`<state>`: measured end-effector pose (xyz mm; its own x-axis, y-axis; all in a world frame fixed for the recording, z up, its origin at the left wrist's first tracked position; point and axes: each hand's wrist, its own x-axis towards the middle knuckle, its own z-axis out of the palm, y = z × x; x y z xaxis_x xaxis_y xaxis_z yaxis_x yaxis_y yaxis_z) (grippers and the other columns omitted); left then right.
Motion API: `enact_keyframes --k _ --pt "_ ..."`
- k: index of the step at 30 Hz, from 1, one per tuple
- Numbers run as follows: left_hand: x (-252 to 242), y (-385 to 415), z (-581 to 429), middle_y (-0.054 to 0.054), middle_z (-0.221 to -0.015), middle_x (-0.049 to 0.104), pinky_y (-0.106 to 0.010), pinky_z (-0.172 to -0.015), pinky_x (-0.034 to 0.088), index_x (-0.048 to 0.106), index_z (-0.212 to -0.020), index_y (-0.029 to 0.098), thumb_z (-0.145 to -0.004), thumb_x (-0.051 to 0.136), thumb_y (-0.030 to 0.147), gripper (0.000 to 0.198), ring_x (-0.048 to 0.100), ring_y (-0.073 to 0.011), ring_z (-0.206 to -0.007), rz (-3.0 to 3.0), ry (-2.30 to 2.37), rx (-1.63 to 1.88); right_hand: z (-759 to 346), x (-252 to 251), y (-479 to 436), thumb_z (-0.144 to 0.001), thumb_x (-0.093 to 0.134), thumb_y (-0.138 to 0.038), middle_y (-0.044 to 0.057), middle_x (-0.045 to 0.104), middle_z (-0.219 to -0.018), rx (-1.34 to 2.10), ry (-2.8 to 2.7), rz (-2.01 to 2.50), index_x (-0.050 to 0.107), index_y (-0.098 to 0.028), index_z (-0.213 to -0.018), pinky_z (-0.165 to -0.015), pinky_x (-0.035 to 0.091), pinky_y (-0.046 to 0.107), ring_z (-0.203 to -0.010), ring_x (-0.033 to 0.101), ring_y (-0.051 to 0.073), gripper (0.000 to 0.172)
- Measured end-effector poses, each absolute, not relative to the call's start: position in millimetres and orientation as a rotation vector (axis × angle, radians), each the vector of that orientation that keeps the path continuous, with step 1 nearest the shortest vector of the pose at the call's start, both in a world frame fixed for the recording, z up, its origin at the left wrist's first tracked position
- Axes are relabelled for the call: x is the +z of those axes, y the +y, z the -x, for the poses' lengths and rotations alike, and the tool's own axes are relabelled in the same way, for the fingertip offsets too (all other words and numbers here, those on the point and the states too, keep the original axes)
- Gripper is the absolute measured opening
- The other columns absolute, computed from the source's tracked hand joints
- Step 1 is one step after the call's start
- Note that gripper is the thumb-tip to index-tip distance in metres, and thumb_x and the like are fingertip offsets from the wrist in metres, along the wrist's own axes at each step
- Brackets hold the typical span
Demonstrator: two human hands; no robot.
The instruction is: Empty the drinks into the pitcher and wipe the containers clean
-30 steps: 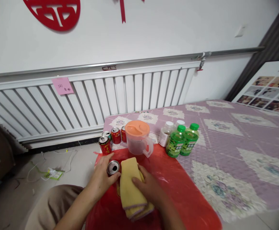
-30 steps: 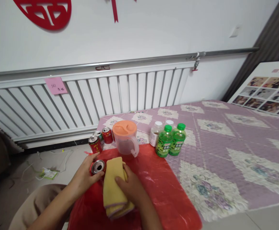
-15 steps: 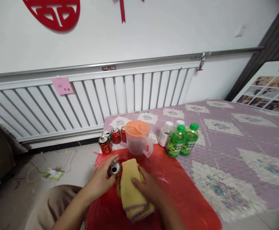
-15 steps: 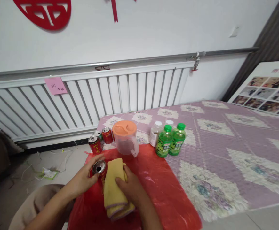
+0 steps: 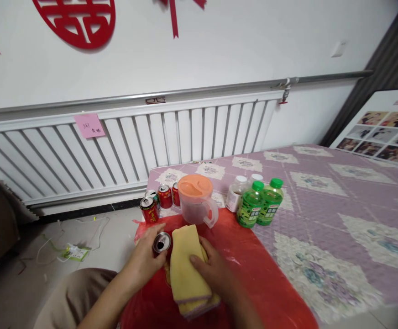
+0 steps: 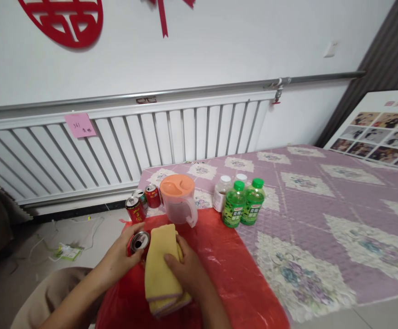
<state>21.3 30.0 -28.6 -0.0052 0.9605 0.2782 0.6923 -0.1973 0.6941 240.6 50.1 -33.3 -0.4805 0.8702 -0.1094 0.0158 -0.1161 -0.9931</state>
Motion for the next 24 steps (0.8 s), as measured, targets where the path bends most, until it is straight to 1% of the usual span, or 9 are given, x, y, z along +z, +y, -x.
enact_keyframes --k 4,8,12,14,16,19,22,24 --pt "-21.6 28.2 -21.5 -0.01 -0.133 0.056 -0.046 -0.108 0.039 0.046 -0.131 0.019 -0.065 0.05 0.006 0.068 0.052 -0.0252 -0.124 -1.877 1.608 1.008 -241.4 -38.5 52.9 -0.08 0.058 -0.03 0.008 0.061 -0.132 1.608 -1.606 1.059 0.046 -0.021 -0.133 -0.086 0.052 0.037 -0.109 0.063 0.025 0.055" --pt "-13.4 25.1 -23.6 -0.008 -0.137 0.054 -0.043 -0.11 0.037 0.043 -0.136 0.022 -0.067 0.049 0.005 0.071 0.05 -0.0236 -0.127 -1.829 1.58 0.936 -241.6 -45.3 55.7 -0.08 0.057 -0.028 0.009 0.063 -0.128 1.512 -1.705 1.137 0.048 -0.02 -0.131 -0.091 0.049 0.037 -0.109 0.063 0.024 0.053" --pt "-15.4 26.0 -26.5 -0.011 -0.138 0.051 -0.046 -0.109 0.037 0.043 -0.136 0.021 -0.07 0.06 0.015 0.068 0.048 -0.0275 -0.128 -1.85 1.693 0.97 -240.9 -46.3 56.4 -0.08 0.057 -0.027 0.009 0.062 -0.129 1.493 -1.718 1.123 0.048 -0.019 -0.132 -0.093 0.048 0.036 -0.111 0.062 0.024 0.053" --pt "-19.1 28.0 -27.1 -0.012 -0.132 0.054 -0.049 -0.106 0.038 0.046 -0.133 0.02 -0.068 0.066 0.021 0.068 0.05 -0.0299 -0.124 -1.884 1.804 1.02 -240.9 -45.1 56.4 -0.08 0.057 -0.026 0.01 0.061 -0.13 1.485 -1.717 1.113 0.047 -0.019 -0.133 -0.095 0.047 0.037 -0.113 0.06 0.024 0.055" --pt "-22.4 29.9 -26.7 -0.011 -0.125 0.058 -0.05 -0.103 0.04 0.049 -0.13 0.02 -0.067 0.068 0.023 0.066 0.053 -0.0308 -0.12 -1.911 1.89 1.038 -241.3 -43.4 56.1 -0.079 0.059 -0.027 0.011 0.059 -0.133 1.468 -1.706 1.121 0.046 -0.017 -0.134 -0.097 0.046 0.038 -0.115 0.059 0.025 0.058" --pt "-24.2 31.8 -25.3 -0.011 -0.123 0.06 -0.05 -0.102 0.041 0.051 -0.128 0.02 -0.068 0.066 0.021 0.061 0.054 -0.0304 -0.117 -1.924 1.896 1.016 -242.2 -40.3 55.0 -0.08 0.059 -0.031 0.012 0.057 -0.135 1.518 -1.628 1.109 0.044 -0.017 -0.136 -0.093 0.049 0.039 -0.114 0.06 0.026 0.06" --pt "-23.7 32.4 -24.1 -0.012 -0.126 0.058 -0.048 -0.104 0.04 0.049 -0.128 0.018 -0.069 0.061 0.016 0.06 0.053 -0.029 -0.12 -1.928 1.799 0.998 -242.7 -38.5 53.9 -0.08 0.059 -0.034 0.012 0.058 -0.134 1.601 -1.543 1.047 0.043 -0.018 -0.136 -0.087 0.053 0.039 -0.114 0.061 0.027 0.06" --pt "-23.2 32.4 -23.7 -0.013 -0.129 0.057 -0.047 -0.106 0.039 0.047 -0.13 0.018 -0.069 0.058 0.014 0.062 0.052 -0.0278 -0.122 -1.927 1.726 0.995 -242.6 -39.3 53.9 -0.08 0.06 -0.035 0.011 0.058 -0.135 1.616 -1.53 1.026 0.043 -0.02 -0.136 -0.086 0.053 0.038 -0.114 0.061 0.027 0.06"
